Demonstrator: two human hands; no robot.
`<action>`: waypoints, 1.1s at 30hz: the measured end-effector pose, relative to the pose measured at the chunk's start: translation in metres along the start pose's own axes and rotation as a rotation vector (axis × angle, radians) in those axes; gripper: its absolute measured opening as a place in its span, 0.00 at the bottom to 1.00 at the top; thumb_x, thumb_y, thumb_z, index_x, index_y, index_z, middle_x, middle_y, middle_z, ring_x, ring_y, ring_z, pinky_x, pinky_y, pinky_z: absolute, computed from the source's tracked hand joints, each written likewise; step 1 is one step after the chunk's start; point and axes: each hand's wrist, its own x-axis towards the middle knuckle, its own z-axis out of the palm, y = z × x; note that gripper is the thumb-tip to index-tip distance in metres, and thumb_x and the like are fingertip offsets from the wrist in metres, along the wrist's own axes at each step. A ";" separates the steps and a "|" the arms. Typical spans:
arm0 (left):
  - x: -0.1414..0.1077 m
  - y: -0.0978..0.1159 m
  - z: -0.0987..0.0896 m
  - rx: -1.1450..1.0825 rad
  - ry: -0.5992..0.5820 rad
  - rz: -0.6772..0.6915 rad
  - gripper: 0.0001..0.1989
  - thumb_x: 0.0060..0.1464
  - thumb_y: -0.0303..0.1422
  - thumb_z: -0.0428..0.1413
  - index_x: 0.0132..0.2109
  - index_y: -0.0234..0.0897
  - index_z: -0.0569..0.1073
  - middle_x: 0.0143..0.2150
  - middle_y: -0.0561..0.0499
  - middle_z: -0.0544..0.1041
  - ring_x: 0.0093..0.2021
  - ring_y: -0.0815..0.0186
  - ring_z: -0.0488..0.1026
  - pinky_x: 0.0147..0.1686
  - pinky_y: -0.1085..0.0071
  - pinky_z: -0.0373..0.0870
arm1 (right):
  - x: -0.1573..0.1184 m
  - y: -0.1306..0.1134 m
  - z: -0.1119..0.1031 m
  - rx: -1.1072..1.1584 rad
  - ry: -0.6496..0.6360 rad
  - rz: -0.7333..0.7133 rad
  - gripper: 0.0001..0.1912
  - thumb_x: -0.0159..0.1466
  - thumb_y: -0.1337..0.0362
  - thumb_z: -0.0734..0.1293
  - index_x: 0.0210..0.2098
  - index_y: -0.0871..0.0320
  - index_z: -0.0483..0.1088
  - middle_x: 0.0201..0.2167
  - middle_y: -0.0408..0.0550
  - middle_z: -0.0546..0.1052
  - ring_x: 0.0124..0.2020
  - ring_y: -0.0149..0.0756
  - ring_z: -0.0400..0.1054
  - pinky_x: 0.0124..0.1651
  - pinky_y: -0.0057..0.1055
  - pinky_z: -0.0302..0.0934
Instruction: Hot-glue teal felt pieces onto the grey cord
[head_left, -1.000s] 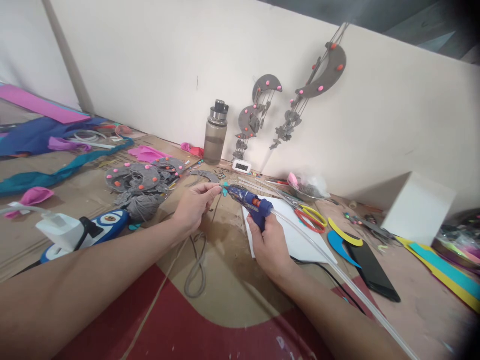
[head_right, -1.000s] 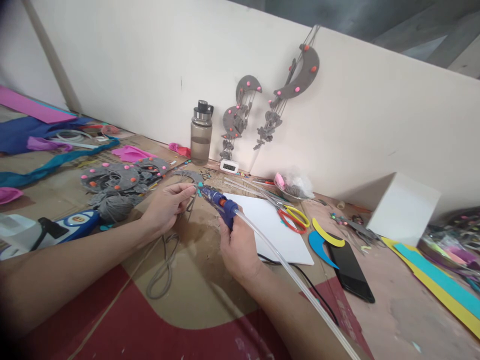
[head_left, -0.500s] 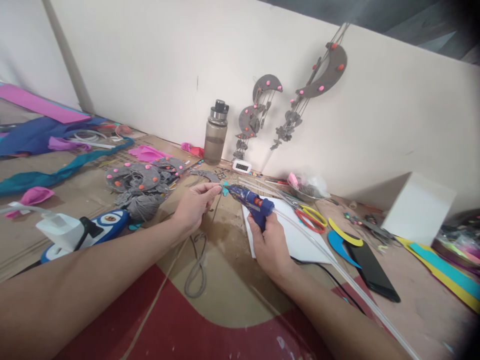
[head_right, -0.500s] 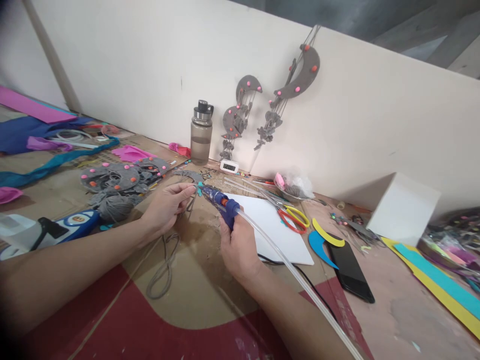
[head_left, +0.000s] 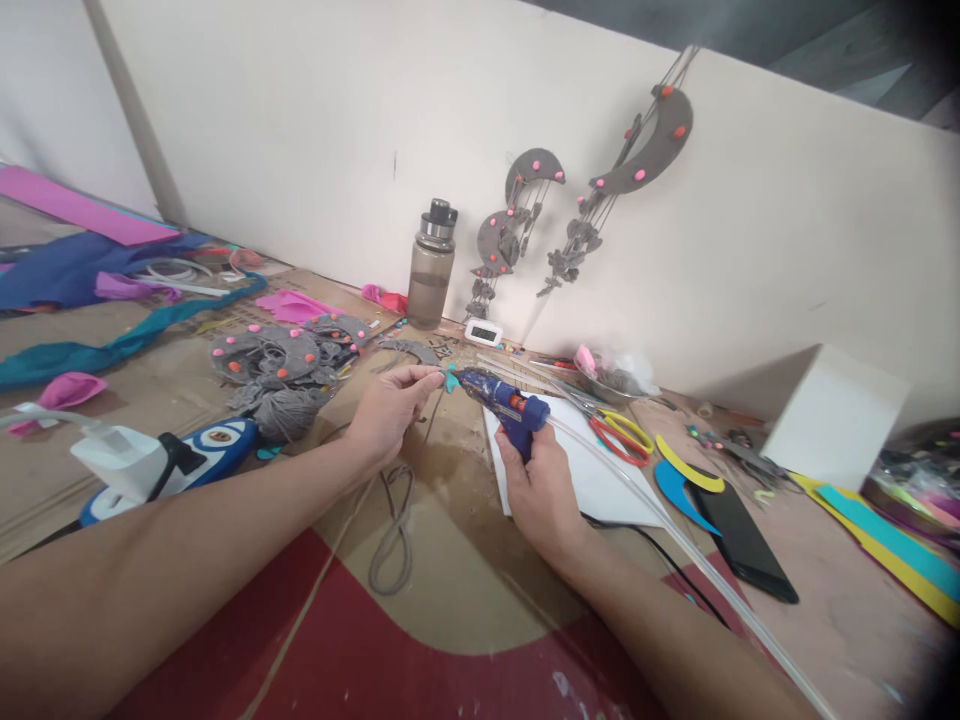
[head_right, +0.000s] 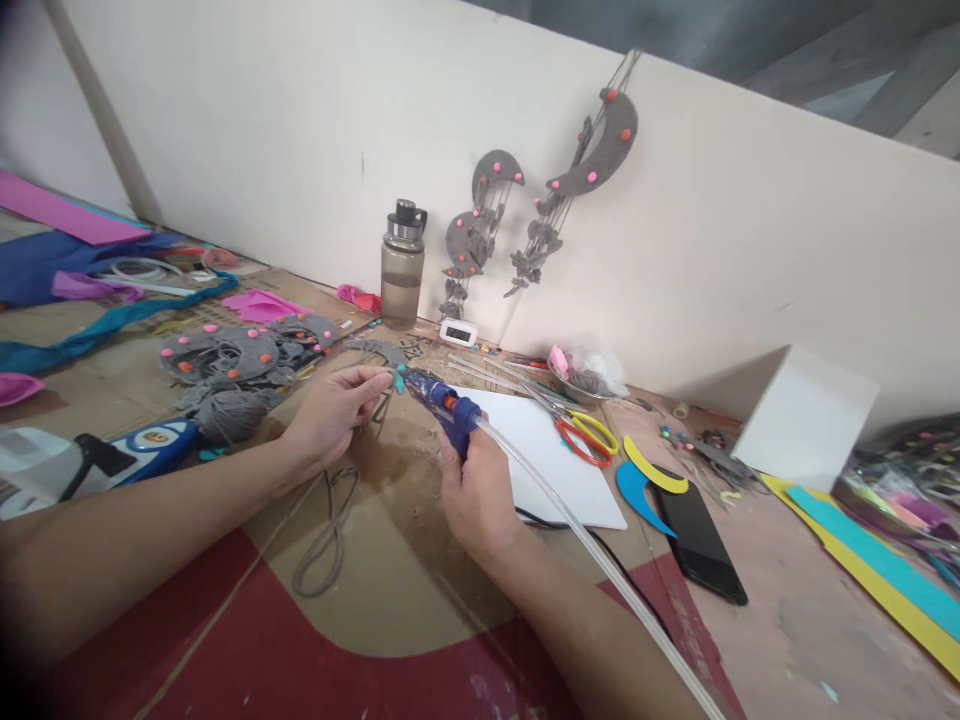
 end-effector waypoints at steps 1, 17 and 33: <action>0.000 0.000 0.000 0.007 0.002 0.005 0.13 0.43 0.38 0.62 0.33 0.33 0.74 0.16 0.60 0.58 0.16 0.78 0.48 0.15 0.78 0.40 | 0.000 0.000 0.000 0.000 0.000 0.001 0.18 0.64 0.58 0.57 0.49 0.61 0.64 0.45 0.58 0.73 0.46 0.45 0.67 0.49 0.43 0.61; 0.003 -0.001 0.001 0.092 0.047 0.049 0.14 0.40 0.38 0.64 0.32 0.33 0.73 0.18 0.58 0.65 0.16 0.78 0.55 0.16 0.78 0.47 | 0.001 0.001 -0.002 0.016 0.023 -0.011 0.17 0.64 0.59 0.58 0.49 0.60 0.64 0.44 0.56 0.74 0.46 0.44 0.68 0.49 0.43 0.61; 0.005 0.002 -0.002 0.185 0.064 0.174 0.17 0.40 0.33 0.63 0.34 0.36 0.64 0.25 0.57 0.70 0.20 0.76 0.63 0.21 0.78 0.57 | 0.000 0.002 -0.003 0.023 0.008 0.001 0.18 0.64 0.59 0.57 0.50 0.60 0.63 0.44 0.56 0.73 0.46 0.44 0.68 0.48 0.43 0.62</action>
